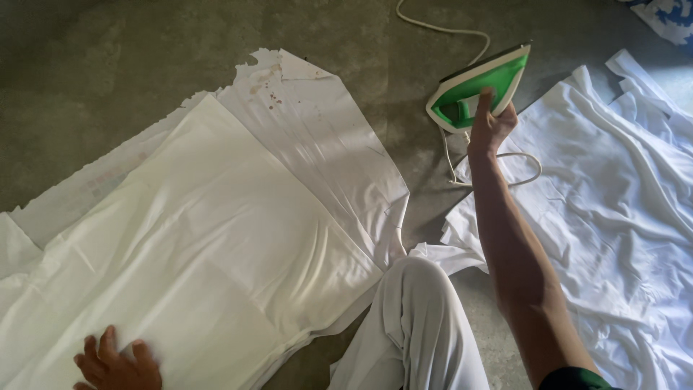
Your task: The person irons a white t-shirt laid out on a protective sheet on the floor. They use a green and white iron to smooth the fabric, periodically lifting and repositioning the shirt to access different areas.
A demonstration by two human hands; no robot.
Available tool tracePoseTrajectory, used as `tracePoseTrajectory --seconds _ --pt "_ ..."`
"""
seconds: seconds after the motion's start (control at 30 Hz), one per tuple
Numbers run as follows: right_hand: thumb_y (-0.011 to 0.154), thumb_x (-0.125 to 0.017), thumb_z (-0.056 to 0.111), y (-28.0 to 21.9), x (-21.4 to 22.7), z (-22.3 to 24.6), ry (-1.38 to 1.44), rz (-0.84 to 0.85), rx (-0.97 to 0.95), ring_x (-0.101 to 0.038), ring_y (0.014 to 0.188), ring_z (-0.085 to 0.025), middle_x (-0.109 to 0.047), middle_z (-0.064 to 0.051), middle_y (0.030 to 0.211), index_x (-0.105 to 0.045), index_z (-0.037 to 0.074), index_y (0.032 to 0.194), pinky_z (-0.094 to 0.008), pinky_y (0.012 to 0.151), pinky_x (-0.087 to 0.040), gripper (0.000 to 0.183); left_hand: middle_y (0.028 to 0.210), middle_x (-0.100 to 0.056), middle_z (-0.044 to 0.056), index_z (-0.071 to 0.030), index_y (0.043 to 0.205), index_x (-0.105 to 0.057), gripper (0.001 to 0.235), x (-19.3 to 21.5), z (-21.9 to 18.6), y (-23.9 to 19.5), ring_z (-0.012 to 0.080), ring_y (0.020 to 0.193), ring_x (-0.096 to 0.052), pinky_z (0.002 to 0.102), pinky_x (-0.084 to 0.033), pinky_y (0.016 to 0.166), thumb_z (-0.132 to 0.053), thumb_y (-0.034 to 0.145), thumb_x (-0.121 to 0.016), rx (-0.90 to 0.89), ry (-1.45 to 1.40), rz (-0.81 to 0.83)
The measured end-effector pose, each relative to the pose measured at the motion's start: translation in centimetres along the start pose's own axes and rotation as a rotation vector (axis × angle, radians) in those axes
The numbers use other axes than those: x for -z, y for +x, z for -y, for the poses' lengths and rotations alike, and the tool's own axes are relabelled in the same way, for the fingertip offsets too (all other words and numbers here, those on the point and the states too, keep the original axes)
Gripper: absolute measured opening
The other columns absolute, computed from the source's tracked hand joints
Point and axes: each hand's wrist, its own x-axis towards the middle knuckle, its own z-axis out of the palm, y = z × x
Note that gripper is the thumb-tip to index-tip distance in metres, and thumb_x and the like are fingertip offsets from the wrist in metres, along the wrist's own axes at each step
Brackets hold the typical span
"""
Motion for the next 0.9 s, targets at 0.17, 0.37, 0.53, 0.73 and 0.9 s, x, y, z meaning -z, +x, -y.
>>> tracePoseTrajectory --seconds 0.17,0.37,0.53,0.73,0.9 --pt "0.097 -0.076 0.049 -0.4 0.5 -0.2 0.06 0.027 0.026 -0.05 0.061 -0.008 -0.056 0.004 0.065 -0.058 0.016 0.073 -0.029 0.053 -0.041 0.045 0.153 -0.07 0.03 0.001 0.145 -0.07 0.046 0.5 0.0 0.2 0.0519 0.13 -0.062 0.061 -0.037 0.097 -0.034 0.12 -0.052 0.002 -0.018 0.027" --pt "0.1 -0.074 0.033 0.3 0.7 0.7 -0.01 0.137 -0.053 -0.048 0.06 -0.008 -0.053 0.004 0.066 -0.056 0.016 0.073 -0.029 0.053 -0.036 0.037 0.152 -0.069 0.029 0.001 0.144 -0.067 0.044 0.8 -0.2 0.4 0.0501 0.129 -0.064 0.057 -0.038 0.095 -0.024 0.109 -0.059 -0.01 0.006 0.041" --pt "0.098 -0.076 0.033 0.4 0.9 0.3 -0.044 0.163 0.006 -0.047 0.062 -0.007 -0.053 0.005 0.068 -0.059 0.015 0.075 -0.028 0.052 -0.036 0.034 0.151 -0.072 0.031 0.003 0.144 -0.071 0.068 1.0 -0.5 0.4 0.0531 0.132 -0.063 0.062 -0.038 0.096 -0.05 0.128 -0.033 0.017 -0.007 0.02" --pt "0.092 -0.077 0.048 -0.1 1.4 1.7 -0.199 0.104 0.11 -0.054 0.069 -0.011 -0.062 -0.001 0.079 -0.068 0.009 0.092 -0.03 0.053 -0.045 0.04 0.151 -0.077 0.023 -0.005 0.146 -0.075 0.049 -0.1 0.0 -0.2 0.0481 0.134 -0.07 0.06 -0.043 0.093 -0.04 0.125 -0.047 -0.034 0.115 -0.081" --pt "0.1 -0.075 0.041 -2.2 3.1 -0.2 -0.156 -0.228 0.336 -0.05 0.085 -0.017 -0.045 -0.005 0.105 -0.047 0.011 0.117 -0.032 0.068 -0.047 0.045 0.162 -0.054 0.035 -0.001 0.156 -0.057 0.064 0.2 1.1 -0.8 0.0587 0.15 -0.042 0.082 -0.022 0.102 -0.049 0.115 -0.045 0.197 -0.194 0.217"
